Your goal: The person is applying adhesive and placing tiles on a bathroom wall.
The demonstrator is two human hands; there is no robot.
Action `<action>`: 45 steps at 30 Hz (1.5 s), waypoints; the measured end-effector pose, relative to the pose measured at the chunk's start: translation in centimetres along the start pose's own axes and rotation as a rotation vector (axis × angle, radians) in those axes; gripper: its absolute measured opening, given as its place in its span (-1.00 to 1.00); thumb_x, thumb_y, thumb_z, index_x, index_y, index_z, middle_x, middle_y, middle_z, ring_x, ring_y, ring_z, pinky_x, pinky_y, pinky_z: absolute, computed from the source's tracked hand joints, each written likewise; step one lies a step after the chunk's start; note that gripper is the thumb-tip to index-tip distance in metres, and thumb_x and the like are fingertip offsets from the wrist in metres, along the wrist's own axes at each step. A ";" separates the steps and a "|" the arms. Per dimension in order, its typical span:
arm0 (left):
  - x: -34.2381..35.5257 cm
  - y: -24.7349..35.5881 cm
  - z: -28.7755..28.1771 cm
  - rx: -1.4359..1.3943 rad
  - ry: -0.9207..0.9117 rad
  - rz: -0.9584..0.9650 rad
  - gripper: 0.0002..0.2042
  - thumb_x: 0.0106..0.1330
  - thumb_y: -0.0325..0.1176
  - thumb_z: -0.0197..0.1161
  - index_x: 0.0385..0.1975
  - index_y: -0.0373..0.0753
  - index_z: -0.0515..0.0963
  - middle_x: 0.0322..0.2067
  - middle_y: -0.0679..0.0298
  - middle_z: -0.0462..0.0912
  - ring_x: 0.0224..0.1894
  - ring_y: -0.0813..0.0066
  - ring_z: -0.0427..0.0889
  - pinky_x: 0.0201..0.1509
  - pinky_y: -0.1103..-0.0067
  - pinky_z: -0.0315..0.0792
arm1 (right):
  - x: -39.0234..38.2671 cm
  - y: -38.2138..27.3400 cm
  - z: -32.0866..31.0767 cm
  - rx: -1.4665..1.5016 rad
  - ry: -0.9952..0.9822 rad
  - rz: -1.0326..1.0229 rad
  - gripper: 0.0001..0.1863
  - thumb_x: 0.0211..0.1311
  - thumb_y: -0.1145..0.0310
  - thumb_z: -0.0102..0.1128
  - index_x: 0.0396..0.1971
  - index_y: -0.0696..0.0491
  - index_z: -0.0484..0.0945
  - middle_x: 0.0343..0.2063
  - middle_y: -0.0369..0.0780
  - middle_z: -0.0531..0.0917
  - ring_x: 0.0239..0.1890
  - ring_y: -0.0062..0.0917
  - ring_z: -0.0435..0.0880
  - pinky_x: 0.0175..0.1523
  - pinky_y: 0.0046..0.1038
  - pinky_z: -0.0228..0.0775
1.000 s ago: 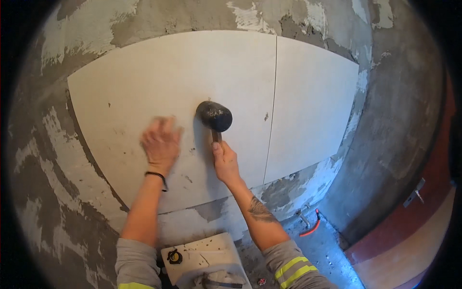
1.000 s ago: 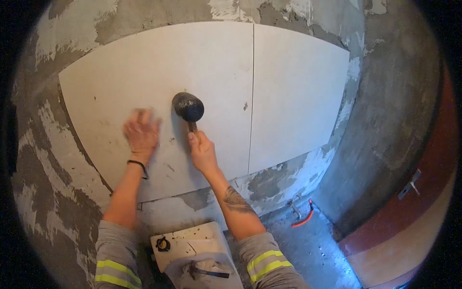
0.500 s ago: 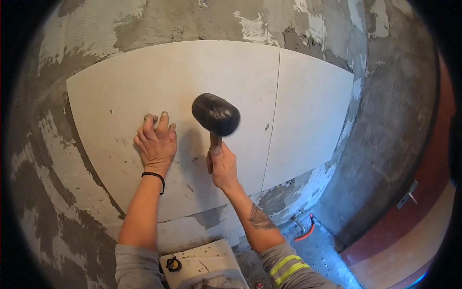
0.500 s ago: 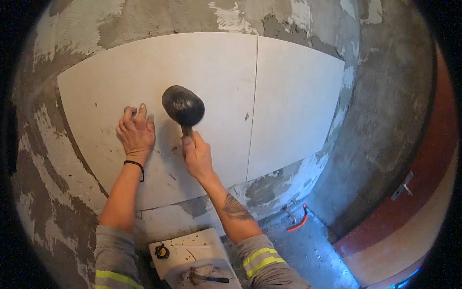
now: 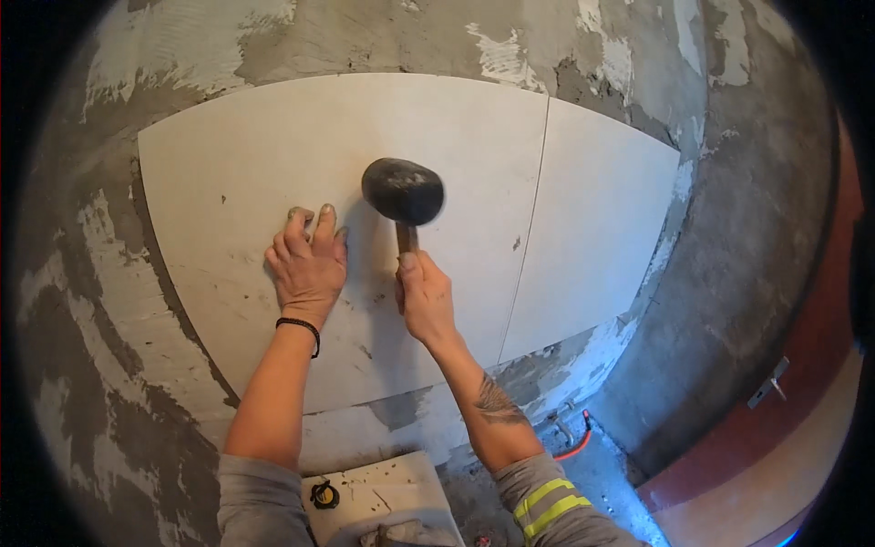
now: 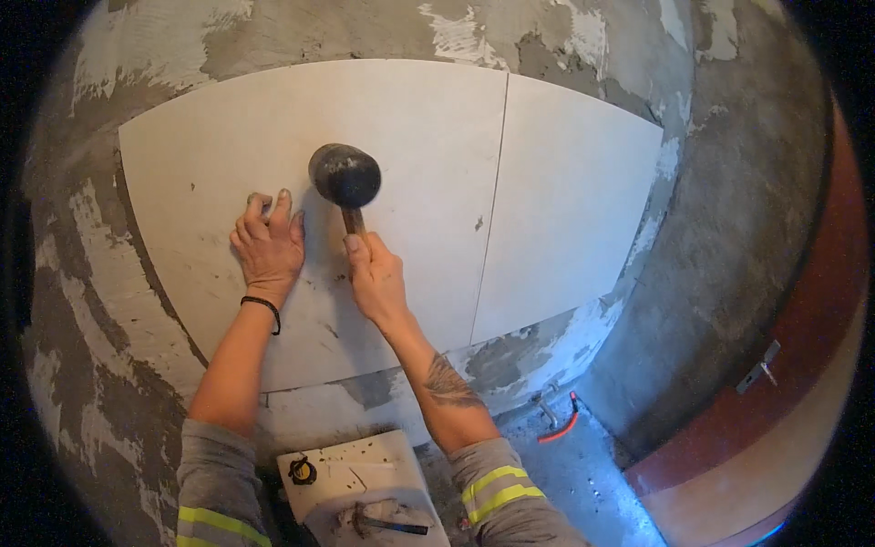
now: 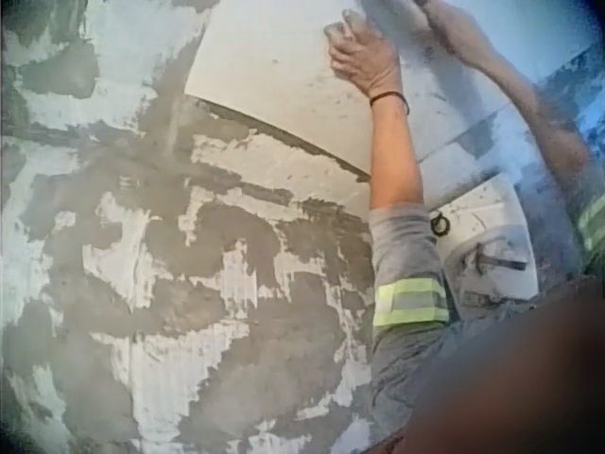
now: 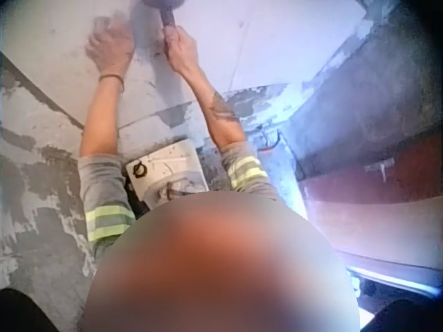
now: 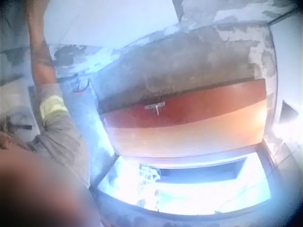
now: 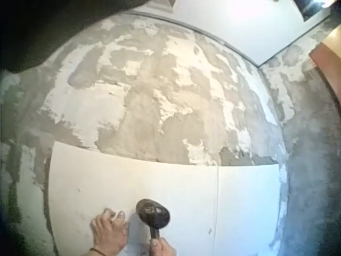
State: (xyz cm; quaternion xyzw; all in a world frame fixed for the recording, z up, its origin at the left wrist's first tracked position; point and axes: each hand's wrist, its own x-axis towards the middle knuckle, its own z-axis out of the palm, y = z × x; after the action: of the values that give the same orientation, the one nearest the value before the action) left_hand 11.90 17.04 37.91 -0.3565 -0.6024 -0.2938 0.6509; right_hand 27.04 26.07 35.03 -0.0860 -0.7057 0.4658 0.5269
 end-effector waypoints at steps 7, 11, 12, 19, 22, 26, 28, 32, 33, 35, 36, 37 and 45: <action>-0.2 -0.3 -0.3 0.010 -0.010 0.009 -0.50 0.18 -0.23 0.26 0.15 0.09 0.32 0.04 0.22 0.28 -0.06 0.19 0.35 -0.01 0.25 0.23 | 1.5 0.2 1.0 -0.051 -0.027 -0.098 -0.50 0.43 0.00 -0.09 -0.44 0.18 0.45 -0.71 -0.19 0.45 -0.62 -0.51 0.39 -0.46 -0.41 0.30; -0.3 -0.1 0.0 -0.006 -0.034 0.039 -0.45 0.13 -0.26 0.26 0.18 0.07 0.30 0.04 0.21 0.27 -0.04 0.16 0.35 -0.03 0.24 0.24 | 1.1 0.3 0.5 0.060 -0.045 -0.138 -0.56 0.44 0.06 -0.09 -0.42 0.17 0.47 -0.68 -0.21 0.44 -0.60 -0.52 0.38 -0.44 -0.42 0.28; 0.1 0.8 -0.1 -0.033 -0.043 0.013 -0.45 0.12 -0.27 0.27 0.16 0.07 0.31 0.04 0.22 0.28 -0.03 0.17 0.35 -0.02 0.24 0.24 | 1.7 0.4 0.3 -0.016 -0.024 -0.128 -0.56 0.45 0.06 -0.09 -0.42 0.16 0.47 -0.68 -0.23 0.43 -0.60 -0.55 0.37 -0.44 -0.44 0.27; 0.1 -3.3 -1.3 -0.270 -0.066 0.055 -0.54 0.17 -0.23 0.27 0.09 0.03 0.35 0.00 0.19 0.31 -0.06 0.10 0.35 -0.01 0.19 0.22 | 2.5 0.1 0.7 -0.174 -0.004 -0.133 -0.48 0.45 -0.05 -0.15 -0.40 0.14 0.47 -0.68 -0.35 0.39 -0.61 -0.66 0.34 -0.48 -0.53 0.23; -0.8 -6.1 -1.6 -0.136 0.059 -0.162 -0.65 0.20 -0.28 0.24 -0.03 -0.05 0.34 -0.04 0.18 0.34 -0.09 0.11 0.36 -0.01 0.19 0.21 | 0.2 -2.9 2.7 -0.014 -0.090 -0.022 -0.48 0.45 -0.07 -0.17 -0.39 0.14 0.46 -0.71 -0.36 0.37 -0.67 -0.70 0.33 -0.54 -0.58 0.19; -0.3 -5.1 -1.3 -0.149 0.066 -0.151 -0.60 0.12 -0.34 0.25 -0.06 -0.07 0.28 -0.06 0.22 0.35 -0.10 0.13 0.38 -0.05 0.22 0.21 | 0.0 -4.0 4.6 -0.061 -0.140 -0.235 -0.46 0.44 -0.10 -0.18 -0.48 0.10 0.40 -0.72 -0.35 0.39 -0.71 -0.70 0.31 -0.60 -0.59 0.14; 0.0 -4.9 -1.5 -0.168 0.061 -0.158 -0.61 0.10 -0.34 0.25 -0.08 -0.06 0.29 -0.06 0.23 0.35 -0.11 0.15 0.38 -0.06 0.23 0.21 | 1.5 -2.7 5.1 -0.142 -0.151 -0.100 -0.48 0.46 -0.05 -0.21 -0.47 0.11 0.40 -0.72 -0.36 0.38 -0.70 -0.71 0.31 -0.60 -0.59 0.14; -0.3 -5.4 -1.5 -0.151 0.058 -0.182 -0.67 0.11 -0.33 0.24 -0.12 -0.06 0.33 -0.06 0.27 0.36 -0.12 0.19 0.38 -0.08 0.25 0.21 | -0.5 -3.6 6.0 -0.073 -0.143 -0.245 -0.49 0.46 -0.07 -0.21 -0.52 0.05 0.36 -0.76 -0.36 0.35 -0.76 -0.70 0.30 -0.67 -0.60 0.13; -0.4 -5.5 -1.5 -0.162 0.072 -0.182 -0.68 0.12 -0.34 0.23 -0.13 -0.05 0.33 -0.06 0.28 0.36 -0.11 0.19 0.37 -0.08 0.25 0.21 | -0.3 -3.4 6.4 -0.075 -0.151 -0.249 -0.49 0.46 -0.07 -0.21 -0.52 0.05 0.36 -0.76 -0.36 0.35 -0.76 -0.70 0.30 -0.67 -0.60 0.13; -0.1 -5.3 -1.8 -0.197 0.029 -0.186 -0.70 0.16 -0.33 0.21 -0.13 -0.05 0.32 -0.08 0.28 0.36 -0.11 0.20 0.37 -0.07 0.25 0.20 | -0.2 -2.0 6.1 -0.111 -0.125 -0.191 -0.48 0.44 -0.10 -0.20 -0.51 0.05 0.36 -0.76 -0.35 0.35 -0.78 -0.69 0.30 -0.68 -0.60 0.12; 0.1 -4.9 -1.8 -0.198 0.030 -0.178 -0.70 0.17 -0.31 0.21 -0.12 -0.04 0.32 -0.08 0.28 0.36 -0.11 0.21 0.37 -0.07 0.26 0.20 | 0.8 -0.4 5.5 -0.189 -0.104 -0.266 -0.46 0.42 -0.14 -0.20 -0.52 0.04 0.36 -0.76 -0.34 0.36 -0.80 -0.68 0.29 -0.70 -0.60 0.11; 0.1 -5.3 -1.7 -0.187 0.032 -0.165 -0.70 0.19 -0.30 0.21 -0.12 -0.04 0.31 -0.09 0.28 0.35 -0.11 0.21 0.37 -0.07 0.26 0.19 | 0.3 -0.7 5.9 -0.188 -0.115 -0.260 -0.46 0.42 -0.14 -0.20 -0.52 0.04 0.36 -0.76 -0.34 0.36 -0.80 -0.68 0.29 -0.70 -0.60 0.11; 0.3 -5.2 -1.6 -0.067 0.018 -0.146 -0.70 0.15 -0.28 0.22 -0.13 -0.04 0.34 -0.08 0.26 0.36 -0.10 0.20 0.37 -0.07 0.27 0.19 | -0.3 1.3 5.6 -0.089 -0.047 -0.223 -0.45 0.43 -0.13 -0.18 -0.60 0.03 0.33 -0.75 -0.39 0.30 -0.74 -0.70 0.25 -0.65 -0.58 0.09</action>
State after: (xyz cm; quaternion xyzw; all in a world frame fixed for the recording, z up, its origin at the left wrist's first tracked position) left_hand 8.65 12.79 38.75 -0.3305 -0.6107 -0.3636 0.6210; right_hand 22.11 23.43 33.82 -0.0191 -0.7431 0.3742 0.5544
